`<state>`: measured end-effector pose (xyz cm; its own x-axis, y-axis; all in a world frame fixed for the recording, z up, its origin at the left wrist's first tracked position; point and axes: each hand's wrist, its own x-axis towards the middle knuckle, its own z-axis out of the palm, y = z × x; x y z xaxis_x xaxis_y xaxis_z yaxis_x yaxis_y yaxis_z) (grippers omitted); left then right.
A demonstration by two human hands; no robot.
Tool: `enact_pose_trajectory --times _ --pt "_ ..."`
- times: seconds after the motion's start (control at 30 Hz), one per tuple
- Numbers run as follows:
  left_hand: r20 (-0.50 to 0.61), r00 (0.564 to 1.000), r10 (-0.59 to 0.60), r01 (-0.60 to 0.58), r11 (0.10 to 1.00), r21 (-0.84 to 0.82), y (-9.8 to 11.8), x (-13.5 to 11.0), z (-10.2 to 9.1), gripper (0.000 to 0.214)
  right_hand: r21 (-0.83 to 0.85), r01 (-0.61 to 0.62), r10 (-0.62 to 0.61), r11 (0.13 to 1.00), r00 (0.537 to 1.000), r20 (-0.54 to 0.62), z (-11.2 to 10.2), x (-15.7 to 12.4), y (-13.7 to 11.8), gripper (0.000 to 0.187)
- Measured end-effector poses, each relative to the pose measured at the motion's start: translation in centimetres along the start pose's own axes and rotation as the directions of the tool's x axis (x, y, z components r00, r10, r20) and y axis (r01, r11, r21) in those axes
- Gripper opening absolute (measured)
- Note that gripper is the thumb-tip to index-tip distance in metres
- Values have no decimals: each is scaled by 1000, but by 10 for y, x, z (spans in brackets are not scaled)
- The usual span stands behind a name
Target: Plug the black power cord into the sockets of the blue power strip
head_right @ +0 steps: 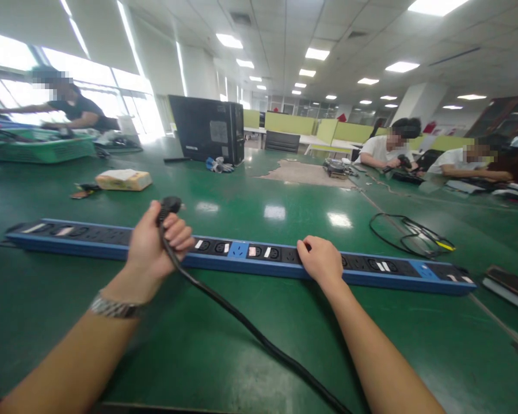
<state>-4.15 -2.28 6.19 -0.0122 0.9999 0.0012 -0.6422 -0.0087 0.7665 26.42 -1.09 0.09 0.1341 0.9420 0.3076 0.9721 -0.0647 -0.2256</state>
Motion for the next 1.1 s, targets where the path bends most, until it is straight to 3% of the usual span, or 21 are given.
enact_pose_trajectory --times 0.07,0.13,0.2,0.4,0.63,0.77,0.87,0.97,1.1 --pt "-58 991 -118 121 991 56 14 5 -24 54 -3 -3 3 1000 1000 5 -1 0 -1 39" --pt "-82 939 -335 345 920 188 17 7 -46 52 -12 -4 4 1000 1000 8 -2 0 -2 39" --pt "-137 905 -403 425 854 299 13 6 -60 52 -18 -4 4 1000 1000 10 -2 0 -3 38" --pt "-250 916 -312 399 757 517 1 2 -64 53 -16 -10 10 1000 1000 10 -3 -2 -3 38" --pt "-240 960 -143 276 616 738 -11 3 -64 53 -10 -15 16 1000 1000 18 -2 -1 -4 38" --pt "-251 960 -121 274 574 771 -14 5 -70 53 -4 -12 12 1000 1000 14 -1 -1 -2 38" --pt "-260 957 -124 276 661 698 -10 -1 -64 52 -5 -16 16 1000 1000 10 0 -1 -2 38" --pt "-142 976 -164 216 786 579 -5 -15 -41 53 -8 -12 12 1000 1000 12 0 -1 -2 38" --pt "-10 971 -239 198 779 595 -16 -26 -2 49 -12 -23 23 1000 1000 7 -1 -1 -3 38"
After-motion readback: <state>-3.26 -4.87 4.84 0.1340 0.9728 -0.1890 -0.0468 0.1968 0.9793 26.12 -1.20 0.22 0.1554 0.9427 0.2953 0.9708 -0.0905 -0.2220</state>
